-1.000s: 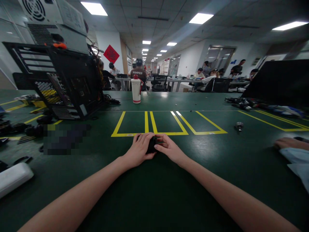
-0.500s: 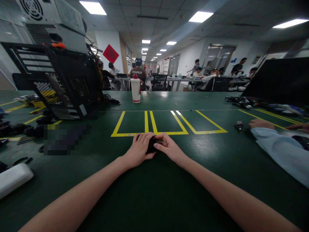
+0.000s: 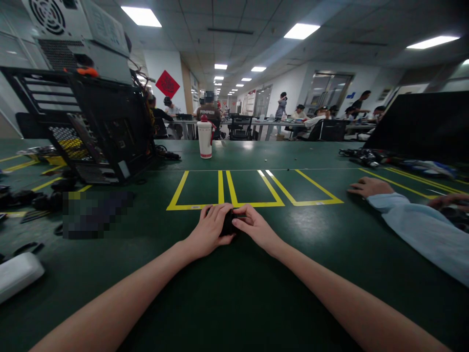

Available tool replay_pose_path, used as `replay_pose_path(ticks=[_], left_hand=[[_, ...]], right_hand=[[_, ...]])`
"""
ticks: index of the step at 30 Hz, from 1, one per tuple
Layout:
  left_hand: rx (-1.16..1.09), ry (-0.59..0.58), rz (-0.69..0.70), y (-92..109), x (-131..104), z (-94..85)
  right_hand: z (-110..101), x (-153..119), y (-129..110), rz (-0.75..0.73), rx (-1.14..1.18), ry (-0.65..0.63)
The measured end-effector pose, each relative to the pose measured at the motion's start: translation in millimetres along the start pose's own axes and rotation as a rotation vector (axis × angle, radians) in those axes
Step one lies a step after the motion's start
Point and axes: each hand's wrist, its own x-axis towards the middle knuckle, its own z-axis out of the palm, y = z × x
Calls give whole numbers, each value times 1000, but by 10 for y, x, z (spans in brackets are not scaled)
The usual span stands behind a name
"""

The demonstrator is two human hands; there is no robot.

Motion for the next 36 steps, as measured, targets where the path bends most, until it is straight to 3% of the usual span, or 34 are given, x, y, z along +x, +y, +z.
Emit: replay_pose_path(ticks=[6,11,19,28,36], left_hand=[[-9,-12,-11,0,2,-6],[-14,-8,-12,-3,1,-1],[2,0,-6,-4,10,7],[-19,-22,-19,-13,4,7],[-13,-11,-11,-3,6,1]], right_hand=[[-33,28,-18,76,13,-37],[-27,4,-23,35,126,-113],[5,11,-30,26,15,9],[-21,-22,-52,51,113,-115],[29,-14,-92,38,12,-11]])
